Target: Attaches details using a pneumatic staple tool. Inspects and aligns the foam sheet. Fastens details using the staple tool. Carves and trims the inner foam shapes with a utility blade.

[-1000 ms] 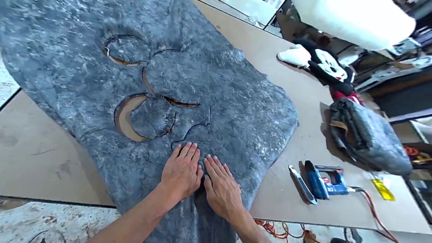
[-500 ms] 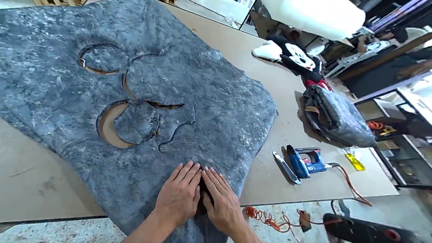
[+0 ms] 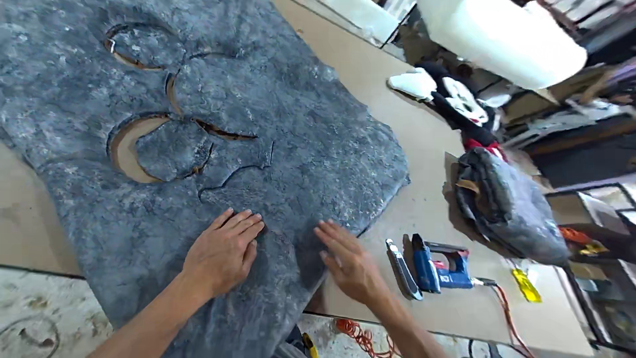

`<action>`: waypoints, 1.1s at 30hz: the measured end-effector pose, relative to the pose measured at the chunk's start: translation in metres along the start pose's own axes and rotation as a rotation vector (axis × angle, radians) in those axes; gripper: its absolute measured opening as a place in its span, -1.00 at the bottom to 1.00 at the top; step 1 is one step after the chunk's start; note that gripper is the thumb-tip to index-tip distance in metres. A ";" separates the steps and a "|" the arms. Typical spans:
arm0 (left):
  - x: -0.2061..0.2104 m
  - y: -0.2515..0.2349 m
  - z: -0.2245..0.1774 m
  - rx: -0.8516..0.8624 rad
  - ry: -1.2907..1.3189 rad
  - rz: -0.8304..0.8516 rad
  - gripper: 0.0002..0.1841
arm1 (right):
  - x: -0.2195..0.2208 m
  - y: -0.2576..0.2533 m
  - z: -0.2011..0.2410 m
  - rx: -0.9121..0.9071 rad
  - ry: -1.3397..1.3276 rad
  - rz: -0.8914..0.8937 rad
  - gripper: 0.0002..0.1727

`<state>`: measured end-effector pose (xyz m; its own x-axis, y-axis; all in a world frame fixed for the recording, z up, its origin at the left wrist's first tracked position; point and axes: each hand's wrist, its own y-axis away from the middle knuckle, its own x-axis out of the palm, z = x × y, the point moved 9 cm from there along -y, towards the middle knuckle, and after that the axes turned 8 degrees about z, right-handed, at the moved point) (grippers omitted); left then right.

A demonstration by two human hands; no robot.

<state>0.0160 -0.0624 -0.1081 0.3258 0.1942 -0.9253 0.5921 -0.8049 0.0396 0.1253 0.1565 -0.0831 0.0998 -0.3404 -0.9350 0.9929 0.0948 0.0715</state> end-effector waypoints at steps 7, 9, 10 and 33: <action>0.010 0.057 -0.088 -0.191 -0.052 -0.142 -0.41 | -0.009 -0.017 -0.072 -0.305 0.094 0.026 -0.45; 0.038 0.069 -0.137 -0.203 -0.080 -0.078 -0.30 | -0.005 -0.009 -0.063 -0.403 0.080 0.040 -0.46; 0.051 0.071 -0.147 -0.215 -0.126 -0.061 -0.25 | -0.002 -0.001 -0.053 -0.481 0.071 0.051 -0.48; 0.062 0.003 -0.132 -0.585 -0.188 -0.052 -0.34 | 0.040 -0.042 0.021 -0.773 0.302 0.277 -0.47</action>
<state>0.1356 0.0212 -0.1157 0.1822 0.0797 -0.9800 0.9273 -0.3454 0.1443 0.0890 0.1193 -0.1167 0.2005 0.0411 -0.9788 0.6026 0.7826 0.1563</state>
